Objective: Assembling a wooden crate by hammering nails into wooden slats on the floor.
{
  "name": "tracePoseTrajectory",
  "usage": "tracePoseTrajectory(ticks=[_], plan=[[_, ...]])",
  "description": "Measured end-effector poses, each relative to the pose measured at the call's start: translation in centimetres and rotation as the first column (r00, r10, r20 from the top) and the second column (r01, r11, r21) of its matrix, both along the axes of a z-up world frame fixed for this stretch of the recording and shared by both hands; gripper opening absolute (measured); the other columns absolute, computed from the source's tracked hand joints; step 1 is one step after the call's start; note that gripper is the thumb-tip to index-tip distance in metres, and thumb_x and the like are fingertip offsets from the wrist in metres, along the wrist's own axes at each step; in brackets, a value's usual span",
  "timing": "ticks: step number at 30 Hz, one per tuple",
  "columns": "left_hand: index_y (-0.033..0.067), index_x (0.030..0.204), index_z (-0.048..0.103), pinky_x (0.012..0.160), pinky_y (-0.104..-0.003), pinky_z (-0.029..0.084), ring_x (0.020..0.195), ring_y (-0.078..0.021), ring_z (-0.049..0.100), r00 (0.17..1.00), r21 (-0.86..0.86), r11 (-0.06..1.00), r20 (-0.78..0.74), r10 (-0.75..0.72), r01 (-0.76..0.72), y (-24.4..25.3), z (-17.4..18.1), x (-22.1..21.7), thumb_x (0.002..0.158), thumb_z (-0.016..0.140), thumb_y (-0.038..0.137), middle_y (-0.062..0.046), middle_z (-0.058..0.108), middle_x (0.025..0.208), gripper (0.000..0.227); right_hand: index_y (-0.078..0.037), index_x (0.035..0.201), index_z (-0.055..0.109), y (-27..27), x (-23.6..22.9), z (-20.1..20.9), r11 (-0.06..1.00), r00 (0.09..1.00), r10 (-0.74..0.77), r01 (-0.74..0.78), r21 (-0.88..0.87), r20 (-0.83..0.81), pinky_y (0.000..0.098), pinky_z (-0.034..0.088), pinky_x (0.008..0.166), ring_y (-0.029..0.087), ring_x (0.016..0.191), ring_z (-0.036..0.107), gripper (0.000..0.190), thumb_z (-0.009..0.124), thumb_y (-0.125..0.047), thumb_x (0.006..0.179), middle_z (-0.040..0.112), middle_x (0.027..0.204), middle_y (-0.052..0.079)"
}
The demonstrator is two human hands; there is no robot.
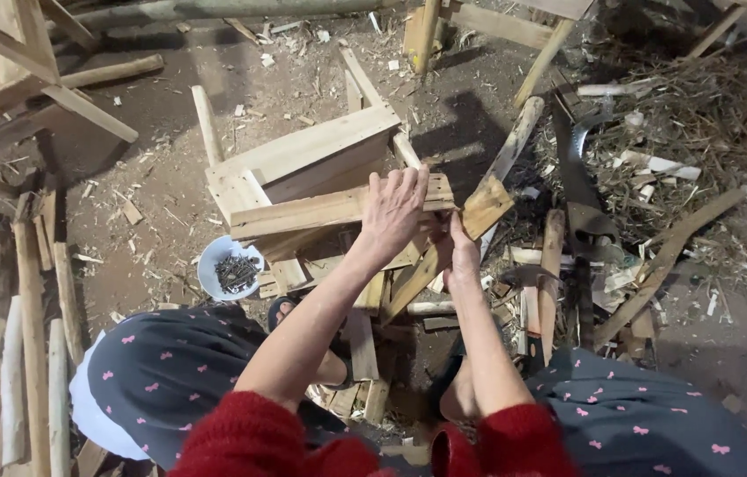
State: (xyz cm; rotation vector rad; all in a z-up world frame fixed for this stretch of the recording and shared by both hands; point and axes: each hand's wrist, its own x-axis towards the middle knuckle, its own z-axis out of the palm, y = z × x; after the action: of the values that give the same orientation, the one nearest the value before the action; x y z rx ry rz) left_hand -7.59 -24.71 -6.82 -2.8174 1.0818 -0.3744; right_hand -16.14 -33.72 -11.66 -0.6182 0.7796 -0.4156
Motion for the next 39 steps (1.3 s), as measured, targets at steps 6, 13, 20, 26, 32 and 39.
tracePoseTrajectory(ticks=[6,13,20,26,32,39], plan=[[0.0051,0.134,0.038,0.088,-0.048,0.036,0.101,-0.0238,0.047,0.999,-0.013,1.000,-0.040,0.007,-0.008,0.2,1.4,-0.5,0.061,0.079,0.048,-0.008,0.048,0.108,0.094,-0.004,0.091,0.069,-0.3,0.0,1.6,0.986,0.987,0.160,-0.159,-0.044,0.028,0.0372,0.059,0.057,0.026,0.061,0.068,0.026,0.073,-0.027,0.082,0.069,0.080,0.014],[0.0038,0.135,0.037,0.089,-0.048,0.036,0.101,-0.0240,0.048,0.998,-0.007,1.000,-0.068,0.013,-0.013,0.3,2.4,-0.3,0.063,0.079,0.051,-0.007,0.048,0.107,0.096,-0.005,0.097,0.067,-0.2,0.7,0.5,0.994,0.995,0.099,-0.100,-0.038,-0.027,0.0408,0.057,0.060,0.026,0.065,0.066,0.027,0.077,-0.019,0.076,0.068,0.083,0.013],[0.0042,0.134,0.038,0.090,-0.052,0.036,0.099,-0.0250,0.049,0.998,-0.009,1.000,-0.058,0.006,-0.006,0.1,2.4,-0.9,0.062,0.077,0.053,-0.007,0.048,0.104,0.095,-0.012,0.123,0.054,-2.8,0.7,-3.7,0.956,0.959,0.177,-0.221,-0.192,-0.223,0.0592,0.041,0.085,0.036,0.103,0.055,0.068,0.085,-0.038,0.069,0.055,0.114,0.017],[0.0050,0.134,0.037,0.095,-0.054,0.035,0.101,-0.0241,0.049,0.997,0.039,0.999,-0.076,0.011,-0.008,-0.1,0.4,0.0,0.064,0.079,0.049,-0.005,0.047,0.104,0.093,-0.005,0.131,0.046,-6.2,-1.8,2.1,0.624,0.744,0.140,-0.579,-0.525,-0.654,0.0500,0.034,0.104,0.035,0.123,0.046,0.082,0.056,-0.069,0.080,0.053,0.127,0.021],[0.0039,0.134,0.036,0.099,-0.058,0.032,0.102,-0.0264,0.050,0.998,0.068,0.998,-0.068,0.009,-0.004,0.0,-1.0,0.6,0.065,0.082,0.040,-0.008,0.047,0.104,0.090,-0.022,0.113,0.066,-9.5,-1.6,3.5,0.292,0.982,-0.006,-0.179,-0.940,-0.189,0.0357,0.045,0.090,0.021,0.099,0.059,0.022,0.055,-0.031,0.097,0.064,0.097,0.005],[0.0036,0.134,0.036,0.101,-0.058,0.030,0.102,-0.0263,0.051,0.996,0.084,0.996,-0.083,0.010,-0.003,0.0,-0.3,0.4,0.072,0.078,0.038,-0.008,0.048,0.105,0.083,-0.009,0.123,0.057,-9.7,1.3,-5.5,-0.128,0.926,0.119,-0.343,-0.931,-0.358,0.0401,0.044,0.097,0.026,0.110,0.058,0.044,0.060,0.009,0.084,0.062,0.117,0.011]])
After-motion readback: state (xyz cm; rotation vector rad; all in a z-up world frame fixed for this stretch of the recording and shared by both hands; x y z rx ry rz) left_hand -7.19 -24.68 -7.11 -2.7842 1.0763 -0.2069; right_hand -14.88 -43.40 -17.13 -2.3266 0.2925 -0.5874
